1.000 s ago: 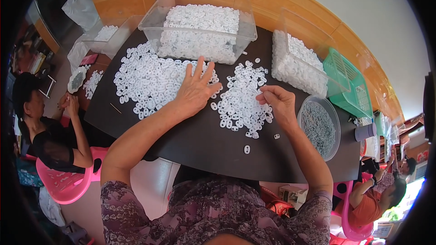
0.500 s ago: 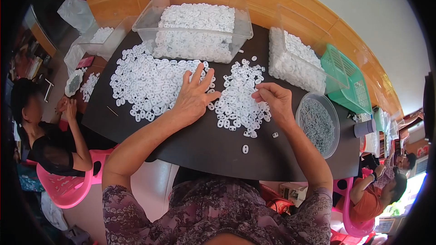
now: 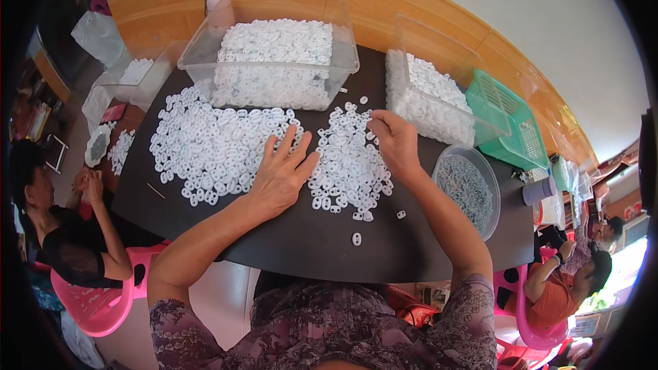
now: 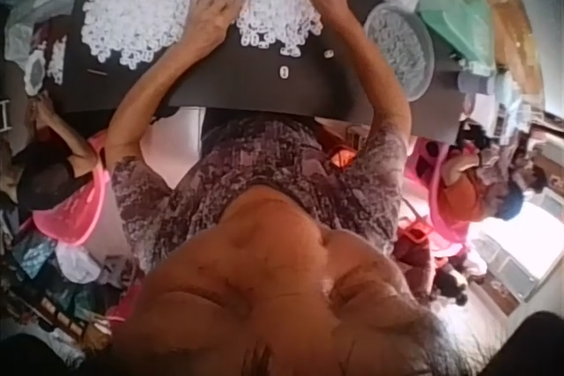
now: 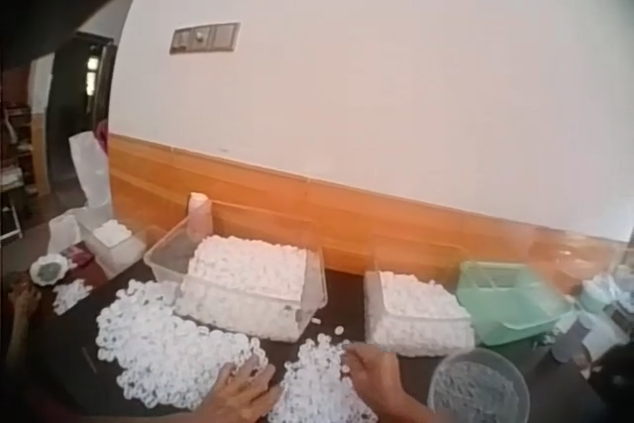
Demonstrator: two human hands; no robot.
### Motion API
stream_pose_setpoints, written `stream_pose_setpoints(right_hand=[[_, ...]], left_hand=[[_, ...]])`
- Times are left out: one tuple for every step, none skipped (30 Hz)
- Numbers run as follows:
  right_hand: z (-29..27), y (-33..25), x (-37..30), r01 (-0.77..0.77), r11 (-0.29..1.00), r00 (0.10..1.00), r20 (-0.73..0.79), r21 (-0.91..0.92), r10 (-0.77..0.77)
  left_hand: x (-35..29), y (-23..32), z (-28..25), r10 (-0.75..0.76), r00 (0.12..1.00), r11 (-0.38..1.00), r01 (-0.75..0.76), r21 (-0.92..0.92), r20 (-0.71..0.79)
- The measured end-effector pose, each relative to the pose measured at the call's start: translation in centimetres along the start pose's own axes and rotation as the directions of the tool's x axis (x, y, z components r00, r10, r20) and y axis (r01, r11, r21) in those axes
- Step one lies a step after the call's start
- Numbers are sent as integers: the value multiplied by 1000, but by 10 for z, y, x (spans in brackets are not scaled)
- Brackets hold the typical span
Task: Assembling white plastic pieces by inserting small grey pins into them.
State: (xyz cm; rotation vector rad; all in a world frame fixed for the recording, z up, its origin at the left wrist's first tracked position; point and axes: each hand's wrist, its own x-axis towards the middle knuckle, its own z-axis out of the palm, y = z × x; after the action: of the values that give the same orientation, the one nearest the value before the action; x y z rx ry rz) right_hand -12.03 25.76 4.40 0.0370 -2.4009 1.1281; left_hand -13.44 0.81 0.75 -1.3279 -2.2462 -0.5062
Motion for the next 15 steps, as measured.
stream_pose_setpoints(right_hand=[[4, 0, 8, 46, 989, 999, -20, -141, -49], [8, 10, 16, 140, 961, 987, -43, -237, -154], [10, 20, 23, 140, 960, 987, -49, -242, -156], [15, 22, 30, 195, 924, 977, -11, -328, -211], [19, 25, 38, 249, 876, 965, 28, -413, -261], [25, 31, 46, 250, 876, 964, 26, -412, -263], [31, 37, 54, 283, 857, 956, 62, -431, -285], [36, 42, 63, 315, 835, 947, 97, -451, -305], [41, 46, 71, 313, 835, 948, 94, -452, -305], [46, 49, 77, 334, 823, 942, 137, -459, -305], [50, 52, 82, 354, 811, 935, 181, -466, -304], [51, 56, 88, 350, 814, 937, 182, -464, -300], [55, 53, 92, 398, 803, 914, 263, -444, -308], [58, 50, 92, 445, 791, 885, 342, -420, -316], [58, 48, 91, 439, 765, 875, 418, -471, -245]], left_hand=[[-3, -2, 1, -27, 1000, 1000, 27, -11, 4], [-3, -1, 2, -44, 999, 999, 44, -30, 5], [-1, -1, 3, -36, 999, 999, 36, -22, -6], [-2, -1, 2, -38, 999, 999, 38, -18, -5], [-1, 0, 1, -41, 999, 999, 40, -17, -17], [-1, 0, 0, -43, 999, 999, 43, -16, -27], [-1, 0, 0, -42, 999, 999, 42, -14, -28], [-1, 0, -1, -42, 999, 999, 42, -10, -29], [0, -1, -1, -42, 999, 999, 41, -6, -29], [0, -1, -1, -42, 999, 999, 42, -6, -25], [0, -1, -1, -44, 998, 999, 43, -19, -33], [1, -1, -1, -45, 998, 998, 44, -33, -41], [-1, -2, -2, -56, 998, 998, 55, -32, -32], [-2, -4, -4, -64, 996, 998, 62, -27, -62], [-2, -5, -7, -70, 993, 997, 68, -23, -92]])
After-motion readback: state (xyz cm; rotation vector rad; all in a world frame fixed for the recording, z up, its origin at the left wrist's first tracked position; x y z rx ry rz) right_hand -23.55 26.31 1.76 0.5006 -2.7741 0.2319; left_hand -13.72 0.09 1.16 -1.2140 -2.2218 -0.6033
